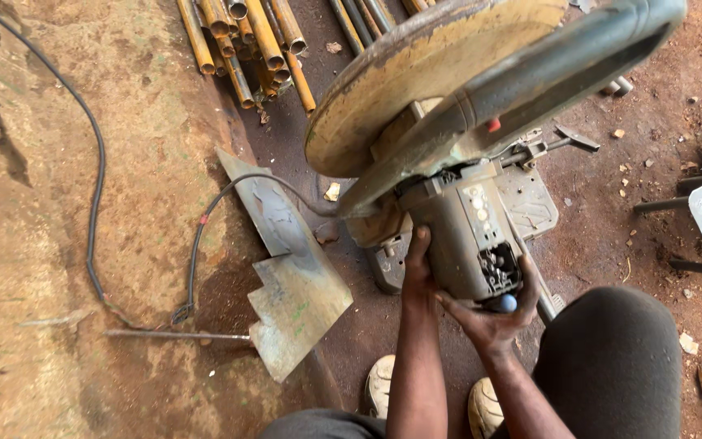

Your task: The person sits on the ground and uses a screwdriver to adjust and tighten components on a metal cutting machine. They manipulate the motor housing and blade guard while working on the equipment.

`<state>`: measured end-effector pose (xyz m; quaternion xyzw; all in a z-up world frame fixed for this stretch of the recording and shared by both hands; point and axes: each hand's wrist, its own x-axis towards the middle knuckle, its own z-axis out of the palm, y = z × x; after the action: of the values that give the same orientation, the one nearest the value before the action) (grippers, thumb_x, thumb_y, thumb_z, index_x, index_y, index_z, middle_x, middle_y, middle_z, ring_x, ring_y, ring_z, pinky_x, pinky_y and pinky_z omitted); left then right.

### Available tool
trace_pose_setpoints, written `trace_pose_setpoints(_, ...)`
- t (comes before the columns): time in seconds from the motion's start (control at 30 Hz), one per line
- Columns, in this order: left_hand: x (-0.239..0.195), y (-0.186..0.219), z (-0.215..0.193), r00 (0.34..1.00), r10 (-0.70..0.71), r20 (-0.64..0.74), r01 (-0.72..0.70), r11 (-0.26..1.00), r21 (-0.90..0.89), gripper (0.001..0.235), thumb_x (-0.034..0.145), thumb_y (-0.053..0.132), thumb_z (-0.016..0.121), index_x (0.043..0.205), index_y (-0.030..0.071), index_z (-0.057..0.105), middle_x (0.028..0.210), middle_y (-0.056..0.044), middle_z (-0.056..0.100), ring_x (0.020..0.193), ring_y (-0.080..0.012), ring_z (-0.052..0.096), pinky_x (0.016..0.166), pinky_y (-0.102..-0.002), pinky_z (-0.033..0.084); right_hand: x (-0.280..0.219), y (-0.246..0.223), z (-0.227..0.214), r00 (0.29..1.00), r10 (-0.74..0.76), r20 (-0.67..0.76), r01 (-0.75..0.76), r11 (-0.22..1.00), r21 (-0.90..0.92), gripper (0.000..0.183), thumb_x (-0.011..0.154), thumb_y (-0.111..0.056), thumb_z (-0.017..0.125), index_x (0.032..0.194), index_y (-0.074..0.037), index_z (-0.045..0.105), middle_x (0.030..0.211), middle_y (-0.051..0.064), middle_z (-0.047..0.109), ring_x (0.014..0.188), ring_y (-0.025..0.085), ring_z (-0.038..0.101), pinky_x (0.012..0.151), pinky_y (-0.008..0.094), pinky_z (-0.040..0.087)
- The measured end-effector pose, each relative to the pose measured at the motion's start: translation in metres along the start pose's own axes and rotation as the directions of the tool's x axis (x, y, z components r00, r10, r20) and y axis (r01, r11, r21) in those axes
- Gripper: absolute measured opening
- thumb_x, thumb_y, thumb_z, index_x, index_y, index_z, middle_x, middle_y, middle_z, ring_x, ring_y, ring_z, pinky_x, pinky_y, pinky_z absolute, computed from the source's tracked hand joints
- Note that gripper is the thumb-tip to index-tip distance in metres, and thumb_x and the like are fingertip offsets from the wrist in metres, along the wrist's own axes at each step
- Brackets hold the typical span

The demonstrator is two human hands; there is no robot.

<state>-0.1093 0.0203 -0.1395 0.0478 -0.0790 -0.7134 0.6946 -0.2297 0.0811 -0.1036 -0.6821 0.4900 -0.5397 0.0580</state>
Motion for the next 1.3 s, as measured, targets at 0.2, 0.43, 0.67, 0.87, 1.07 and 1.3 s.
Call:
trace_pose_setpoints(0.2,-0.007,-0.011,-0.017,0.997,0.068,-0.047,-0.064,0.994,0.092,0.077,0.090,0.043,0.076,0.152,0.014,0.041,0.134,-0.011,0.064,0.116,-0.0249,0.069,0.093,-0.041,0.063,-0.021,0.006,0.005,0.977,0.202,0.075,-0.197,0.978,-0.066,0.140,0.055,-0.052,0.093,0.161,-0.003,0.017,0.151,0.021,0.042,0.134,0.034,0.052,0.114,0.049,0.050)
trace_pose_setpoints(0.43,0.007,-0.053,-0.084,0.951,0.104,0.291,-0.012,0.953,-0.303,0.070,0.100,0.032,0.080,0.152,0.000,0.046,0.130,-0.017,0.071,0.103,-0.0227,0.074,0.083,-0.036,0.066,-0.022,0.038,-0.004,0.981,0.154,0.116,-0.169,0.976,0.134,0.135,0.061,-0.049,0.093,0.162,-0.005,0.015,0.151,0.022,0.041,0.136,0.033,0.056,0.115,0.042,0.057)
trace_pose_setpoints(0.67,-0.009,-0.049,-0.098,0.993,0.118,-0.010,-0.118,0.993,-0.031,0.072,0.091,0.030,0.082,0.146,-0.001,0.049,0.128,-0.014,0.071,0.102,-0.0191,0.073,0.083,-0.030,0.065,-0.036,0.028,-0.033,0.908,0.354,0.223,-0.315,0.929,-0.195,0.133,0.047,-0.051,0.090,0.155,-0.002,0.031,0.136,0.017,0.058,0.121,0.026,0.064,0.115,0.042,0.048)
trace_pose_setpoints(0.87,-0.020,-0.047,-0.087,0.995,0.077,-0.058,-0.079,0.996,-0.042,0.073,0.091,0.033,0.080,0.147,-0.001,0.047,0.129,-0.016,0.070,0.104,-0.0214,0.072,0.085,-0.032,0.065,-0.040,0.032,-0.038,0.971,0.099,0.216,-0.015,0.932,-0.362,0.124,0.057,-0.059,0.088,0.152,-0.002,0.034,0.149,0.018,0.045,0.134,0.028,0.055,0.121,0.038,0.043)
trace_pose_setpoints(1.07,-0.024,-0.040,-0.084,0.996,0.051,-0.073,-0.054,0.998,-0.042,0.075,0.092,0.036,0.079,0.149,-0.001,0.046,0.129,-0.018,0.068,0.106,-0.0237,0.071,0.087,-0.034,0.064,-0.043,0.023,0.018,0.945,0.186,0.269,-0.146,0.976,-0.161,0.114,0.061,-0.055,0.087,0.148,-0.001,0.038,0.142,0.018,0.048,0.125,0.025,0.054,0.113,0.036,0.043)
trace_pose_setpoints(1.3,-0.012,-0.036,-0.080,0.998,0.042,-0.054,-0.045,0.998,-0.050,0.077,0.093,0.039,0.077,0.150,-0.001,0.044,0.130,-0.020,0.066,0.109,-0.0264,0.070,0.089,-0.036,0.064,-0.022,0.024,0.053,0.946,0.120,0.302,-0.111,0.993,-0.049,0.102,0.065,-0.051,0.085,0.144,-0.001,0.044,0.134,0.018,0.051,0.113,0.022,0.054,0.104,0.034,0.042)
